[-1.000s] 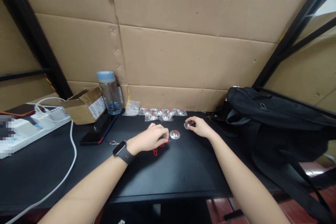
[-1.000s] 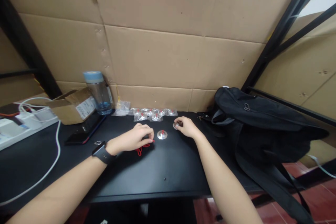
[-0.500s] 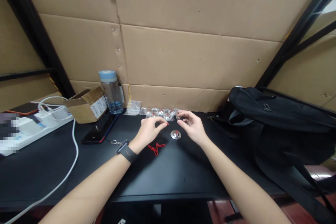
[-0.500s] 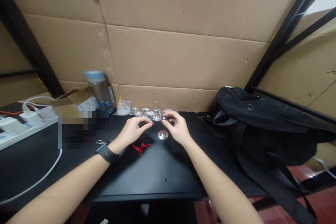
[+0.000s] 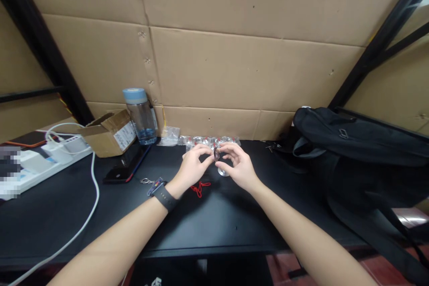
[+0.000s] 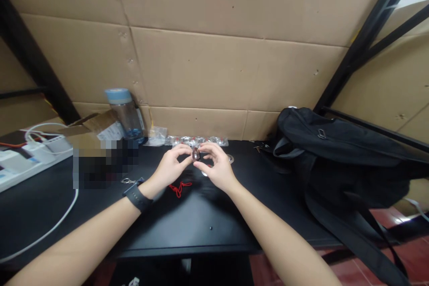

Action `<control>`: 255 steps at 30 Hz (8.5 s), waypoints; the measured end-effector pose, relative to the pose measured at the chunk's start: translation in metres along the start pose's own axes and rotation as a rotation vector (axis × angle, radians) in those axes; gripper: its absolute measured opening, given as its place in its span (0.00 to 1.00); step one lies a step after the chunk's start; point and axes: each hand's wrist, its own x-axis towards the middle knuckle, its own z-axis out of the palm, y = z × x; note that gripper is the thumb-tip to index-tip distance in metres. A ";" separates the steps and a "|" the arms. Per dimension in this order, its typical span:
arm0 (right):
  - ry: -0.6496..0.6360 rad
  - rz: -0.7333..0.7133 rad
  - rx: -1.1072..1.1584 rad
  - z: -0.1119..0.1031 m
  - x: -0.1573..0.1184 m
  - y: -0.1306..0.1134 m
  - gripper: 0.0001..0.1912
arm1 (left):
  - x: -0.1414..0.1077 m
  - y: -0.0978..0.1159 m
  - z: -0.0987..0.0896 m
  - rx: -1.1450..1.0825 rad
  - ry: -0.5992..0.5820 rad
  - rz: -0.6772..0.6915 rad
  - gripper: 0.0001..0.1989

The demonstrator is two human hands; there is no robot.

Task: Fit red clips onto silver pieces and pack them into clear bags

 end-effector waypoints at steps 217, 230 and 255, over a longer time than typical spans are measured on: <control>0.090 -0.027 -0.310 -0.013 -0.001 -0.031 0.03 | -0.012 0.022 0.017 -0.689 -0.108 -0.254 0.17; 0.076 0.126 -0.038 -0.009 0.000 -0.017 0.12 | -0.012 0.008 0.022 -0.556 -0.044 -0.223 0.13; -0.238 -0.086 -0.455 -0.013 0.004 -0.003 0.16 | 0.002 0.002 -0.016 0.271 -0.208 0.298 0.09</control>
